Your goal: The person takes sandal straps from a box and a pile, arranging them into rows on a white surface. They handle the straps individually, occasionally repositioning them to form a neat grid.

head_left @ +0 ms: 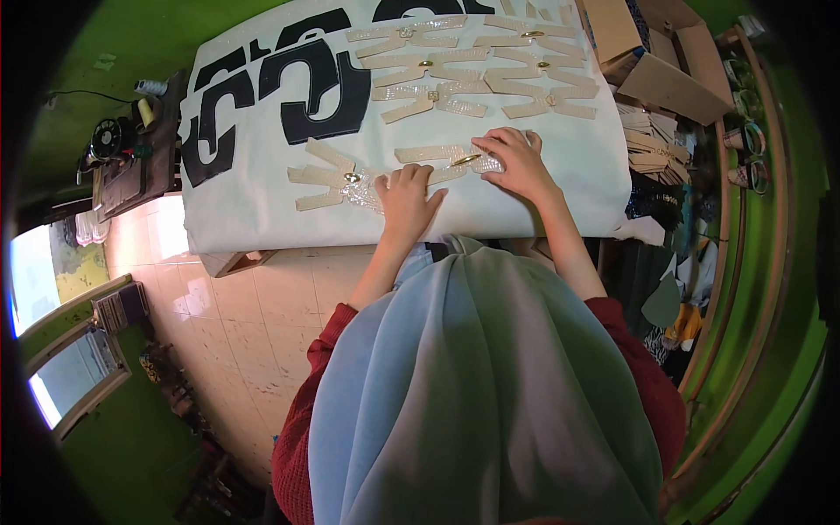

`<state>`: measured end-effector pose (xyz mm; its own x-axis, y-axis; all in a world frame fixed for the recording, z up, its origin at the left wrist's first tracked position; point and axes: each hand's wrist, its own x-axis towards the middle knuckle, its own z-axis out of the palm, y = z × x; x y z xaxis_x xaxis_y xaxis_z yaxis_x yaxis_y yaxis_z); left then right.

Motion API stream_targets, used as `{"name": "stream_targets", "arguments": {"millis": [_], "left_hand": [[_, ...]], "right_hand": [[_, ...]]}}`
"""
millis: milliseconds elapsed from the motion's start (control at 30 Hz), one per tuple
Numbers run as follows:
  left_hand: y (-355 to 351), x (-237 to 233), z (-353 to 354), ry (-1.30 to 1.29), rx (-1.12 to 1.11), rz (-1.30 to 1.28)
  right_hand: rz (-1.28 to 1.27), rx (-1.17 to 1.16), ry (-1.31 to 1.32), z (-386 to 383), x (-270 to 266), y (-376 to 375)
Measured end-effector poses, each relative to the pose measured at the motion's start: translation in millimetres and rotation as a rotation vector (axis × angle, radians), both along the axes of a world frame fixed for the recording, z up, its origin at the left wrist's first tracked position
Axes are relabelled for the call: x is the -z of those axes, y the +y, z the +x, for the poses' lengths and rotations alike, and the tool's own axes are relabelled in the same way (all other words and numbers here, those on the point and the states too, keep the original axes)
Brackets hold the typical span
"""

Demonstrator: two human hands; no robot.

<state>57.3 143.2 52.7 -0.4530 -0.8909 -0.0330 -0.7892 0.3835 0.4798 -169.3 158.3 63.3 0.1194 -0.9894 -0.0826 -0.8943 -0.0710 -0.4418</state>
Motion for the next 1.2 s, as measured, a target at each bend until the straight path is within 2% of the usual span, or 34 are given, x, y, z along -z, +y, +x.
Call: {"name": "stream_targets", "arguments": {"millis": [100,200,300,367,433,500,567,700,733,967,1133,1200], "left_hand": [[-3.8,10.1,-5.1,0.023,-0.078,-0.015],[-4.3,10.8,-4.6,0.116,-0.142,-0.075],[-6.0,7.6,1.8,0.196,-0.124,-0.064],[-9.6,3.1,7.4,0.236,-0.146,-0.111],[-16.9,1.7,14.3,0.280,-0.164,-0.160],[-27.5,4.3,22.4,0.168,-0.193,-0.323],[-37.2,12.9,26.1,0.166,-0.202,-0.332],[-46.8,24.7,25.3,0.000,-0.170,-0.245],[-47.1,28.0,23.9,-0.040,-0.171,-0.183],[-38.7,37.0,18.9,-0.007,-0.164,-0.162],[-27.6,15.8,4.7,-0.055,-0.243,-0.176],[-33.3,21.0,2.0,0.001,-0.215,-0.173]], "right_hand": [[-0.040,-0.018,-0.051,-3.4,-9.0,-2.5],[0.042,0.003,-0.174,-2.6,-25.7,-4.6],[-0.056,0.012,-0.296,7.1,-40.7,-6.2],[-0.184,0.022,-0.288,13.4,-44.0,-10.7],[-0.180,0.007,-0.252,14.9,-34.6,-19.5],[-0.181,-0.010,-0.216,19.2,-20.0,-29.7],[-0.277,-0.038,-0.126,26.4,-4.3,-37.9],[-0.236,-0.043,-0.044,32.6,22.0,-45.3],[-0.135,-0.050,-0.010,32.1,25.9,-44.9],[-0.141,0.026,0.038,43.9,47.2,-29.1],[-0.109,0.026,0.061,45.2,47.2,-24.1],[-0.100,0.026,0.084,45.6,45.3,-24.6]]}}
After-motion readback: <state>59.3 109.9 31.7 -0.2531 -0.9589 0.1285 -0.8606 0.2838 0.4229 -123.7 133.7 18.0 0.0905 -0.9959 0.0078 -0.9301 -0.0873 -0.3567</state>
